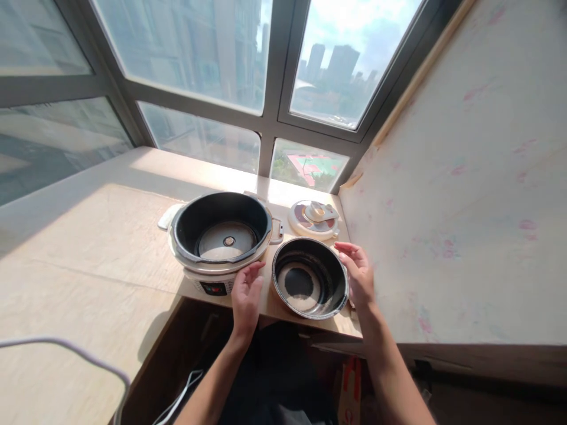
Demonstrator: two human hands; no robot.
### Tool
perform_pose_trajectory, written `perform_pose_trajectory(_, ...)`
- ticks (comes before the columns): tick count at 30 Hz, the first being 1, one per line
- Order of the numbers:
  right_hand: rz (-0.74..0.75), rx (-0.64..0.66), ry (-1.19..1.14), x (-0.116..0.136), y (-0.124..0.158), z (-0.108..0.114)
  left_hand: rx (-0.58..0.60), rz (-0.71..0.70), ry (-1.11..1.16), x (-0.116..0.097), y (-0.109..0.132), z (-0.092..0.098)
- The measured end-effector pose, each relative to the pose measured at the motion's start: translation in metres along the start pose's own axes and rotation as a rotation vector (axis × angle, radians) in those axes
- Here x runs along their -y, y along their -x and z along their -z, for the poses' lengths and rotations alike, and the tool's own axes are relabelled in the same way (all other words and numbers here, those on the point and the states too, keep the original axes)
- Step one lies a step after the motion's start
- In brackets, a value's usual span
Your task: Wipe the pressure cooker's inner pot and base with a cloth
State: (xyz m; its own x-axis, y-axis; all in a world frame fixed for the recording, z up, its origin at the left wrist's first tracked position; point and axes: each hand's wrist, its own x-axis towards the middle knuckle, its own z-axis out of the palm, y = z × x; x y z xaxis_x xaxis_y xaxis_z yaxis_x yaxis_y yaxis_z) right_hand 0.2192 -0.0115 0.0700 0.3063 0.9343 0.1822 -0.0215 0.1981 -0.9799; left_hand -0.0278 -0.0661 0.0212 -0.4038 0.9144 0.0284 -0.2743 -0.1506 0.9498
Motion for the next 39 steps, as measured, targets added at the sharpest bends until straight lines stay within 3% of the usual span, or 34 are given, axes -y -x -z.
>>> perform_pose_trajectory(4, -0.096, 0.322, -0.086, 0.018, -0.009, -0.056, -0.030, 0.028, -0.029, -0.002, -0.010, 0.009)
perform_pose_trajectory(9, -0.278, 0.491, -0.159, -0.002, -0.018, -0.110, -0.048, 0.063, 0.050, 0.001, -0.017, 0.011)
perform_pose_trajectory(16, -0.217, 0.589, -0.169, -0.029, -0.029, -0.134, -0.081, 0.070, 0.082, 0.000, -0.046, 0.028)
perform_pose_trajectory(26, -0.221, 0.705, -0.050, -0.021, -0.054, -0.185, -0.208, 0.029, 0.094, -0.012, -0.092, 0.035)
perform_pose_trajectory(30, -0.179, 0.706, -0.021, -0.021, -0.058, -0.185, -0.178, 0.026, -0.015, -0.015, -0.092, 0.036)
perform_pose_trajectory(33, -0.134, 0.673, -0.025, -0.020, -0.051, -0.167, -0.036, 0.081, -0.097, -0.007, -0.080, 0.033)
perform_pose_trajectory(36, -0.090, 0.645, -0.064, -0.013, -0.040, -0.131, 0.076, 0.144, -0.120, 0.011, -0.061, 0.021)
perform_pose_trajectory(39, -0.019, 0.538, -0.125, -0.005, -0.041, -0.079, 0.107, 0.210, -0.138, 0.031, -0.042, 0.001)
